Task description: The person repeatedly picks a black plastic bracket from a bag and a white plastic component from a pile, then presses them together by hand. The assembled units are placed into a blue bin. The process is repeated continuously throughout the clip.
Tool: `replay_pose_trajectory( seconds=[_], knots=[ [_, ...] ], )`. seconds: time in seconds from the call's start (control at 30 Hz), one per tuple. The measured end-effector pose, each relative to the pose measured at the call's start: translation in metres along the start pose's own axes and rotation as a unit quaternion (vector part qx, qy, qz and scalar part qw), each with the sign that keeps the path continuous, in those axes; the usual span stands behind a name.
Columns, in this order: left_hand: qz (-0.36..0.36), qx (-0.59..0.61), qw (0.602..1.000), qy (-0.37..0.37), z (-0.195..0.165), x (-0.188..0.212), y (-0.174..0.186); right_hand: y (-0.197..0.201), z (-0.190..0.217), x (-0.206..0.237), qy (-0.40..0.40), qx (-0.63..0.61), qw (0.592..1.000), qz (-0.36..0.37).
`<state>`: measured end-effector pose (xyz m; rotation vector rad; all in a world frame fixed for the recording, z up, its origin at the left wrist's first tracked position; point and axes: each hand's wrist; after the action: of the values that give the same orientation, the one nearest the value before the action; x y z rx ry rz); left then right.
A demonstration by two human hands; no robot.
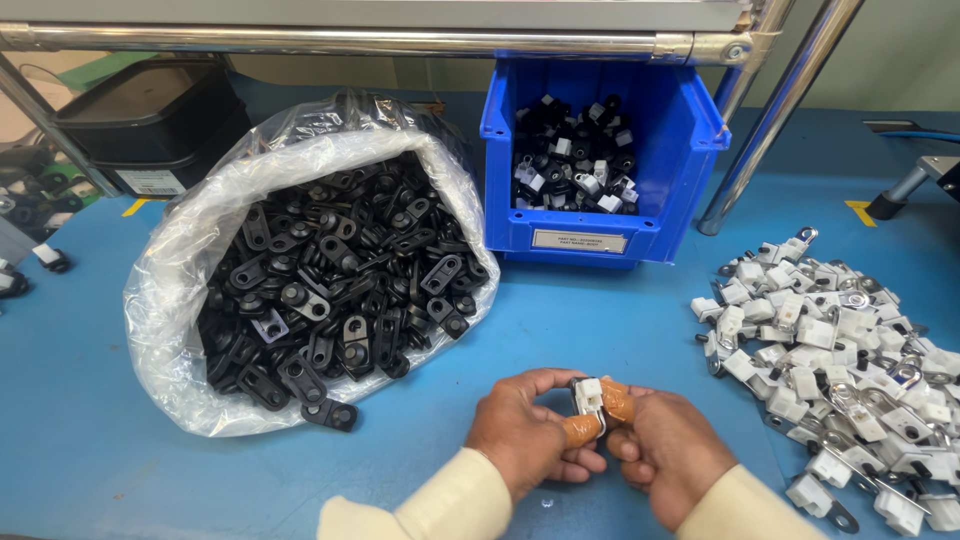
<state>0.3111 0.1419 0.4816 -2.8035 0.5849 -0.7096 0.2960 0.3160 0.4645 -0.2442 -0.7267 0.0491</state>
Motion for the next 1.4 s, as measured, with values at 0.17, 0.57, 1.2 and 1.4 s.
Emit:
replay_pose_trajectory(
  seconds=[0.17, 0.57, 1.2, 1.4],
  knots=[
    [-0.051, -0.023, 0.998, 0.014, 0.000, -0.003, -0.006, -0.021, -0.022, -0.003, 0.104, -0.037, 0.989, -0.094],
    [0.004, 0.062, 0.998, -0.023, 0.007, -0.007, -0.005, -0.002, -0.024, 0.012, 0.120, 0.043, 0.991, -0.035],
    [-0.044, 0.067, 0.996, 0.040, 0.002, 0.014, -0.016, -0.004, -0.030, 0.018, 0.057, -0.038, 0.996, -0.059],
    [-0.069, 0.053, 0.996, 0.022, -0.005, 0.020, -0.021, -0.003, -0.035, 0.021, 0.068, 0.013, 0.997, -0.041]
  ],
)
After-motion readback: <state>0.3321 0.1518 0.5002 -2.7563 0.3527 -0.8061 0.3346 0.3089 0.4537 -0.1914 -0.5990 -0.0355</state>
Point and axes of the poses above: each hand's wrist, its own x-axis away from the middle knuckle, its own y-axis out of the back of the hand, z = x × y, and after that the axes turned 10 degrees about z, right-handed
